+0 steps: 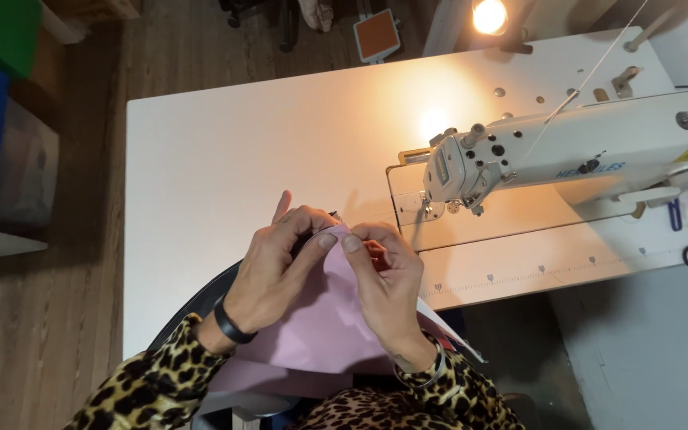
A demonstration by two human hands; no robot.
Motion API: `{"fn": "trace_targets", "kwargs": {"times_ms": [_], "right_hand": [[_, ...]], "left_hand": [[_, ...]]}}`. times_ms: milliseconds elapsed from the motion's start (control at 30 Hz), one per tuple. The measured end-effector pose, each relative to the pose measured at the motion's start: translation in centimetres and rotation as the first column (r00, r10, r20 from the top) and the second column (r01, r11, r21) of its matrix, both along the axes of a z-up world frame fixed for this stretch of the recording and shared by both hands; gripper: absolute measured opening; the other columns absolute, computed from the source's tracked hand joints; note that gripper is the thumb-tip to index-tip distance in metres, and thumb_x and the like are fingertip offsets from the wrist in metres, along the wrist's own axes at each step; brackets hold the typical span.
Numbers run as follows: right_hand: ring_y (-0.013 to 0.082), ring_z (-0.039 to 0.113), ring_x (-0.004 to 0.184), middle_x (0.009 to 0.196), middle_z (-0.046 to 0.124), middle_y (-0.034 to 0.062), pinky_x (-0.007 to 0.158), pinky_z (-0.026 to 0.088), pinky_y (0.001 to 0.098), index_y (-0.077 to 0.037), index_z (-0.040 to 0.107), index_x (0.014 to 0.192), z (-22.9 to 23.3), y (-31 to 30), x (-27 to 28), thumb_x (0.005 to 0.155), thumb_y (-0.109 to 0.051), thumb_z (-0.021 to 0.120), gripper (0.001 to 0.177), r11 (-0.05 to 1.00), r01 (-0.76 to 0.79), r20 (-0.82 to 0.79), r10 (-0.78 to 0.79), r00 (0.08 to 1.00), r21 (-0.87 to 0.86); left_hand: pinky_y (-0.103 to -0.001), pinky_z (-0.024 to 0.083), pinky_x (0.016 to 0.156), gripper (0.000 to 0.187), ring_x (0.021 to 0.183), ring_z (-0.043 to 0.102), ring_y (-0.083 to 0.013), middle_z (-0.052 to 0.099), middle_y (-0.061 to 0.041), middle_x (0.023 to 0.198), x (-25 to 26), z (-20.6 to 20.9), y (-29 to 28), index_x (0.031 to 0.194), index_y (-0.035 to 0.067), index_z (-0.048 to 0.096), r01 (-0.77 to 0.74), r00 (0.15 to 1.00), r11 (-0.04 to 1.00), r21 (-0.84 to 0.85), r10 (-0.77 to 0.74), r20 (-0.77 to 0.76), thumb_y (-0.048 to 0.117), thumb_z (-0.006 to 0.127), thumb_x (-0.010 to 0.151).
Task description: Sewing pieces of pink and white synthetic leather material together using an industrial sewing machine.
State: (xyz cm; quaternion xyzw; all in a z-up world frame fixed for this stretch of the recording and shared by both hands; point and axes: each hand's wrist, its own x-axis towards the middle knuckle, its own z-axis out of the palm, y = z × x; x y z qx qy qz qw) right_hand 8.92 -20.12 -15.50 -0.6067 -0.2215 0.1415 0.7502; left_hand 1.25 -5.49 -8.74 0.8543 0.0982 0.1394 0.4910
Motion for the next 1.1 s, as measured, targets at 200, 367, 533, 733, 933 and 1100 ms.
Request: {"fn": "trace_targets", "kwargs": {"times_ms": [200, 367, 533, 733, 933, 1100], "right_hand": [[0.0013, 0.056, 0.078, 0.089, 0.063, -0.0043, 0.065, 0.053, 0.0213, -0.004, 0.065, 0.105, 1.3, 2.3, -2.2, 0.1, -0.018, 0.065, 0.015, 0.995, -0.039, -0.287, 0.063, 0.956, 0.089], [0.0042, 0.063, 0.085, 0.096, 0.065, -0.006, 0.066, 0.056, 0.026, -0.013, 0.064, 0.111, 6.1, 3.8, -4.5, 0.101, -0.023, 0.065, 0.013, 0.778, -0.012, -0.643, 0.528, 0.555, 0.628], [0.0063, 0.063, 0.082, 0.099, 0.067, -0.0045, 0.068, 0.053, 0.0253, -0.015, 0.066, 0.112, 2.5, 5.8, -4.5, 0.103, -0.023, 0.067, 0.012, 0.75, 0.089, -0.648, 0.497, 0.578, 0.655], [0.0091, 0.062, 0.073, 0.088, 0.066, 0.0003, 0.065, 0.056, 0.0277, -0.007, 0.07, 0.104, -12.4, 0.1, 1.0, 0.101, -0.023, 0.067, 0.016, 0.957, 0.234, -0.629, -0.078, 0.774, 0.17], [0.0189, 0.069, 0.064, 0.071, 0.069, 0.01, 0.064, 0.054, 0.0331, 0.001, 0.07, 0.086, -14.3, -5.6, 6.8, 0.095, -0.017, 0.072, 0.02, 0.741, 0.484, 0.16, -0.467, 0.87, -0.466], [0.026, 0.072, 0.065, 0.071, 0.069, 0.014, 0.061, 0.055, 0.0373, -0.003, 0.071, 0.092, -9.7, -6.8, 7.0, 0.096, -0.014, 0.069, 0.012, 0.745, 0.504, 0.361, -0.367, 0.857, -0.438]], "left_hand": [[-0.042, 0.039, 0.122, 0.019, 0.067, 0.068, -0.022, 0.07, -0.008, 0.078, -1.5, 2.5, 1.6, 0.107, 0.002, 0.071, 0.01, 0.999, 0.99, 0.141, -0.017, 0.044, 0.016, 0.061, 0.099], [-0.033, 0.06, 0.072, 0.024, 0.08, 0.071, -0.0179, 0.075, -0.005, 0.091, -0.3, 9.7, 6.0, 0.111, 0.017, 0.077, 0.253, 0.915, 0.835, 0.489, -0.043, -0.401, 0.026, 0.069, 0.09], [-0.034, 0.06, 0.085, 0.035, 0.093, 0.076, -0.0186, 0.081, -0.001, 0.097, 8.6, 11.5, 4.5, 0.112, 0.032, 0.084, 0.651, 0.585, 0.447, 0.614, 0.219, -0.78, 0.052, 0.068, 0.088], [-0.04, 0.057, 0.076, 0.038, 0.081, 0.074, -0.0272, 0.08, -0.009, 0.088, 18.8, -13.9, 6.3, 0.097, 0.014, 0.083, 0.77, 0.557, 0.557, 0.312, -0.347, -0.755, 0.046, 0.075, 0.078], [-0.038, 0.057, 0.076, 0.034, 0.078, 0.074, -0.0255, 0.08, -0.009, 0.084, 22.2, -19.1, -2.0, 0.088, 0.013, 0.084, 0.704, 0.638, 0.669, 0.239, -0.449, -0.626, 0.038, 0.088, 0.065], [-0.041, 0.059, 0.074, 0.021, 0.075, 0.074, -0.0309, 0.076, -0.012, 0.078, 20.5, -16.6, -3.8, 0.074, 0.014, 0.082, 0.398, 0.842, 0.837, 0.375, -0.171, -0.512, 0.031, 0.086, 0.061]]}}
